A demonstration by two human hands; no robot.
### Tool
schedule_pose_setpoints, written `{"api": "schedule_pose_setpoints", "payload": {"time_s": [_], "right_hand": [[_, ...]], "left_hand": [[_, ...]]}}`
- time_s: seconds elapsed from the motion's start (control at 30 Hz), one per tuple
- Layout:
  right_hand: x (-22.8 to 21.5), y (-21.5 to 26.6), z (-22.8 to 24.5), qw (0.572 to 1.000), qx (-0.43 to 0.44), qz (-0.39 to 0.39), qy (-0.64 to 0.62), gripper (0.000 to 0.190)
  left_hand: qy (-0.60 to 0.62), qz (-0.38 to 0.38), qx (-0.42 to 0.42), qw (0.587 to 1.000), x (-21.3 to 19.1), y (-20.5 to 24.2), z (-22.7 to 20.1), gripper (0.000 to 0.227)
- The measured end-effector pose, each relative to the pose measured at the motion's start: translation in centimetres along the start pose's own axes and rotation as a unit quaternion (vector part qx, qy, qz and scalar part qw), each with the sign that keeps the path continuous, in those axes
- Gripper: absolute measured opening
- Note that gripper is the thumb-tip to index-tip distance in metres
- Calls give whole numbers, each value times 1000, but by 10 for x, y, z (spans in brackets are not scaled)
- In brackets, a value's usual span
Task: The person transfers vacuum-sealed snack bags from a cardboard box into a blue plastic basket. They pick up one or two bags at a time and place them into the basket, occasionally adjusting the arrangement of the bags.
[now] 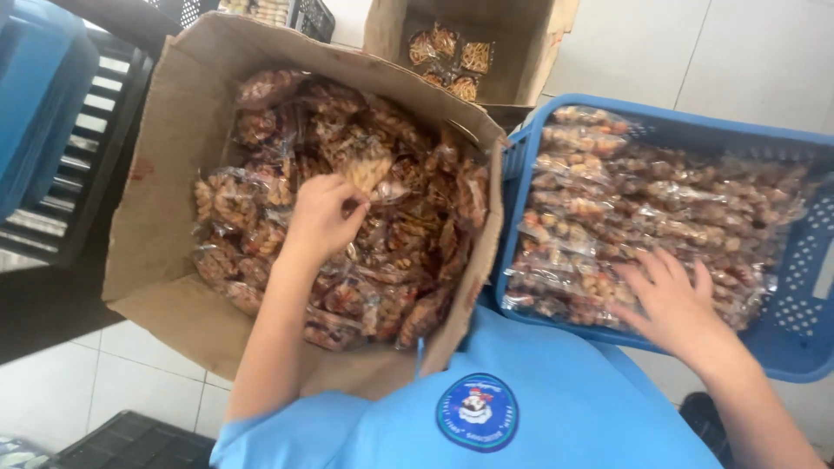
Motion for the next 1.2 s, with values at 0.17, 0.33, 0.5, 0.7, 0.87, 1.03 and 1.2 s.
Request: {"api": "schedule_pose_setpoints", "payload": {"time_s": [0.17, 0.33, 0.5, 0.7, 0.87, 1.03, 1.2], "right_hand": [[-84, 33, 22, 810, -285, -313, -405, 87], [-18, 10, 41, 601, -305, -141, -725, 128], [92, -30, -16, 478, -201, -133, -844, 46], [82, 23, -51, 540, -218, -229, -780, 52], [52, 66, -85, 455, -134, -119, -872, 51], [99, 57, -117, 411, -158, -110, -891, 62], [78, 79, -107, 465, -172, -205, -844, 59]], "left_hand": [[198, -271, 89, 938, -63, 30, -140, 7], [430, -274, 38, 860, -14, 42, -243, 8], [517, -218, 26, 827, 49, 46, -296, 28], [679, -46, -163, 714, 175, 56, -312, 67], [694, -5, -248, 676, 222, 68, -298, 20], [733, -7, -248, 634, 193, 68, -323, 31], [720, -33, -255, 645, 200, 63, -322, 38]]}}
Point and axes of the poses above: each hand's wrist, its own y-axis away from the middle knuckle, its own x-axis out of the palm, z = x × y, the point moved 2 cm from there along -y, towards the middle knuckle, and after that the axes turned 2 degrees about -z, right-handed, at the moved point
